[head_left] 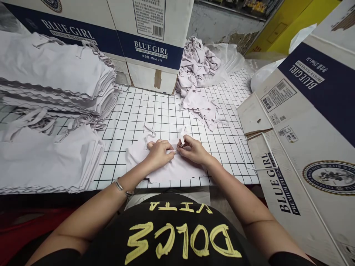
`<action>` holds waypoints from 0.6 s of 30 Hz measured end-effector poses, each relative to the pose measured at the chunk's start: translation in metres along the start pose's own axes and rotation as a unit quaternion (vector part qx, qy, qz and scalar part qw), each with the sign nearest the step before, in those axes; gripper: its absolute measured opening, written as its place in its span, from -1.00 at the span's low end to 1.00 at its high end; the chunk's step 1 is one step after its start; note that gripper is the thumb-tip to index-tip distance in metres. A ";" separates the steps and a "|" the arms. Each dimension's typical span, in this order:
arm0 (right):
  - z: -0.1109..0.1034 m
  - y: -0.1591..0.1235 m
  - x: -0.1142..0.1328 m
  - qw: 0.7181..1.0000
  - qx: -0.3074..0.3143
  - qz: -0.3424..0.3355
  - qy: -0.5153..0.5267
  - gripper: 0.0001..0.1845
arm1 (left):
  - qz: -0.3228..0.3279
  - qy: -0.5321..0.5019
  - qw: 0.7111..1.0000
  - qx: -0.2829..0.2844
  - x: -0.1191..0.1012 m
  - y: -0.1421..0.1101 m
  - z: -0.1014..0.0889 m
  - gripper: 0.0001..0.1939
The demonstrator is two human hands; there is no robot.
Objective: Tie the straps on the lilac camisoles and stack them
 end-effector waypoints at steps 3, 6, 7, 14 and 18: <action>0.010 0.001 -0.002 0.999 -0.020 -0.013 0.035 -0.83 | 0.003 -0.003 1.000 0.009 -0.002 0.002 0.002 -0.90; 0.020 0.008 -0.005 0.996 -0.050 -0.008 0.070 -0.77 | -0.004 -0.012 1.000 0.021 -0.003 0.006 0.003 -0.89; 0.020 0.010 -0.006 0.995 -0.067 -0.001 0.072 -0.74 | -0.006 -0.011 1.000 0.025 -0.003 0.006 0.001 -0.89; -0.029 -0.035 0.001 0.920 -0.264 0.176 -0.230 -0.65 | -0.054 0.111 0.978 -0.171 0.033 -0.074 -0.032 -0.64; -0.027 -0.081 -0.001 0.916 -0.148 0.239 -0.285 -0.74 | -0.160 0.208 0.952 -0.160 0.061 -0.126 -0.027 -0.56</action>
Point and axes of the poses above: each hand's wrist, its own y-axis towards the middle knuckle, its own z-axis out of the palm, x = y × z, the point moved 1 cm from there along y, towards the middle knuckle, and after that the axes turned 4 degrees about x, right-handed, at the moved point
